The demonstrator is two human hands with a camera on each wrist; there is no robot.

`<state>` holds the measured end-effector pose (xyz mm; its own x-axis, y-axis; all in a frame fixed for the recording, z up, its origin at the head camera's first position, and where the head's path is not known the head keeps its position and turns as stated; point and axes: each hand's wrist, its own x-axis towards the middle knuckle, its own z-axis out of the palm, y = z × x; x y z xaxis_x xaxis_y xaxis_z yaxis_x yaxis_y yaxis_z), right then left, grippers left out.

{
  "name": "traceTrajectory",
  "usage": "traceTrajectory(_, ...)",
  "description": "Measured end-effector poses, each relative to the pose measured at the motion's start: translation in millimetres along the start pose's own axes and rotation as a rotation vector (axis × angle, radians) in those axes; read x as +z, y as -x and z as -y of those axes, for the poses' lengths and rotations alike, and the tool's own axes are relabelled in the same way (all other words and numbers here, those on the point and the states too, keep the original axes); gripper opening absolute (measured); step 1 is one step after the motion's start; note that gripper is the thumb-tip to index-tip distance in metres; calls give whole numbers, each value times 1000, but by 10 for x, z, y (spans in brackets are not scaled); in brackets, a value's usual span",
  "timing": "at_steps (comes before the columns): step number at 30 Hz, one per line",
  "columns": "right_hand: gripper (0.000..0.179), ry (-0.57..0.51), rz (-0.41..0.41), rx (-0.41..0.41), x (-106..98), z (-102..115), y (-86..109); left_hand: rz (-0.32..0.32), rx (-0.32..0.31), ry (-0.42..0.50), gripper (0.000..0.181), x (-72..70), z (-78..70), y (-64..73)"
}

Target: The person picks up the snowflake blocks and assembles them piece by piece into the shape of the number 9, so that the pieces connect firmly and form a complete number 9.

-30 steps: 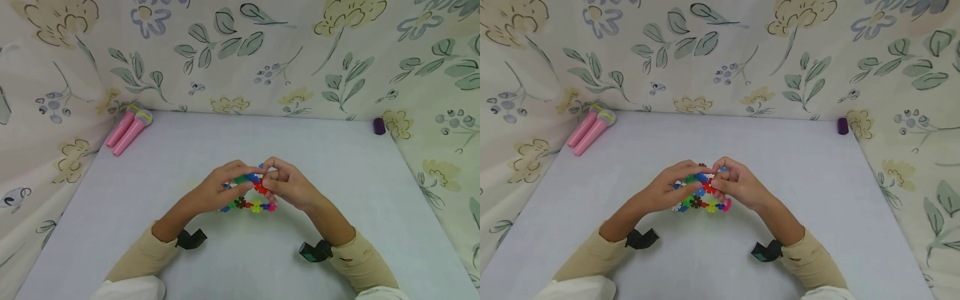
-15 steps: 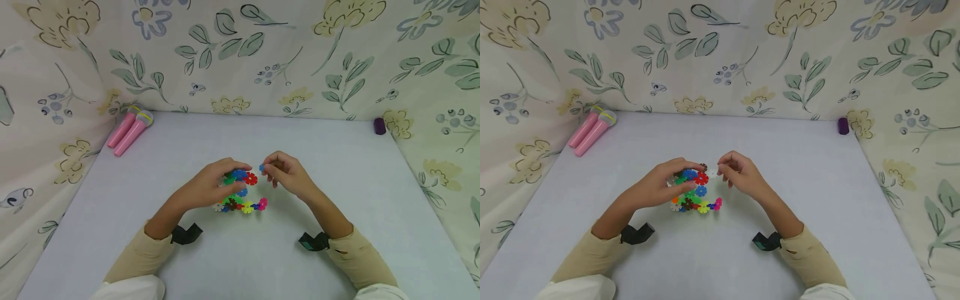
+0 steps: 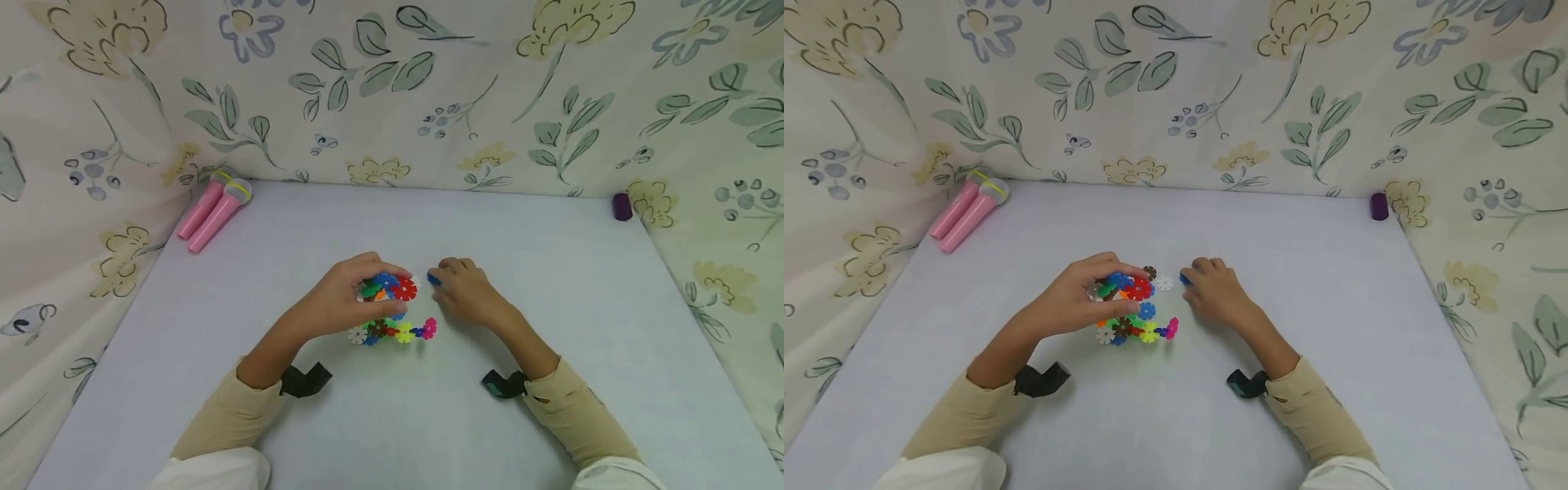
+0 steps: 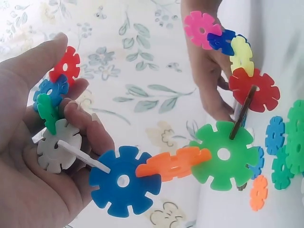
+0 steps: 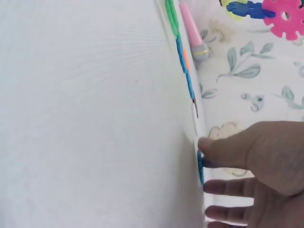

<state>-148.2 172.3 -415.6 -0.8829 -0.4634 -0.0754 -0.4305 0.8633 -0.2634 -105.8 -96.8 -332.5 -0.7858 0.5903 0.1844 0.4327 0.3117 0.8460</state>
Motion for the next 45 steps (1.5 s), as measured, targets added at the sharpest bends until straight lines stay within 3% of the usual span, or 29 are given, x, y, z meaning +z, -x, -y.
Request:
traceTrajectory(3, 35, -66, -30, 15, -16, -22, -1, -1, -2, 8, 44, 3, 1, 2)
traceTrajectory(9, 24, -198, 62, 123, -118, -68, 38, -18, -2, 6, 43, 7, -7, 8)
traceTrajectory(11, 21, -255, 58, 126, -182, -49, 73, -26, -3, -3, 43, 9, -12, 6)
traceTrajectory(13, 17, -327, 4, 73, -257, -11, 118, -35, -3, -21, 43, 12, -15, 2)
traceTrajectory(18, 15, -530, -207, -240, -474, 179, 291, -65, -4, -46, 42, 17, -17, -2)
traceTrajectory(21, 15, -602, -269, -370, -567, 316, 406, -71, 3, -40, 40, 20, -18, 0)
traceTrajectory(25, 14, -603, -305, -420, -626, 434, 497, -53, 24, -19, 40, 45, -16, -3)
traceTrajectory(36, 14, -545, -336, -446, -641, 548, 570, 1, 91, -1, 40, 152, 26, -9)
traceTrajectory(42, 14, -526, -356, -438, -626, 575, 554, 23, 120, 3, 41, 174, 65, -29)
traceTrajectory(45, 23, -534, -324, -441, -611, 535, 499, 5, 101, -6, 40, 151, 64, -35)
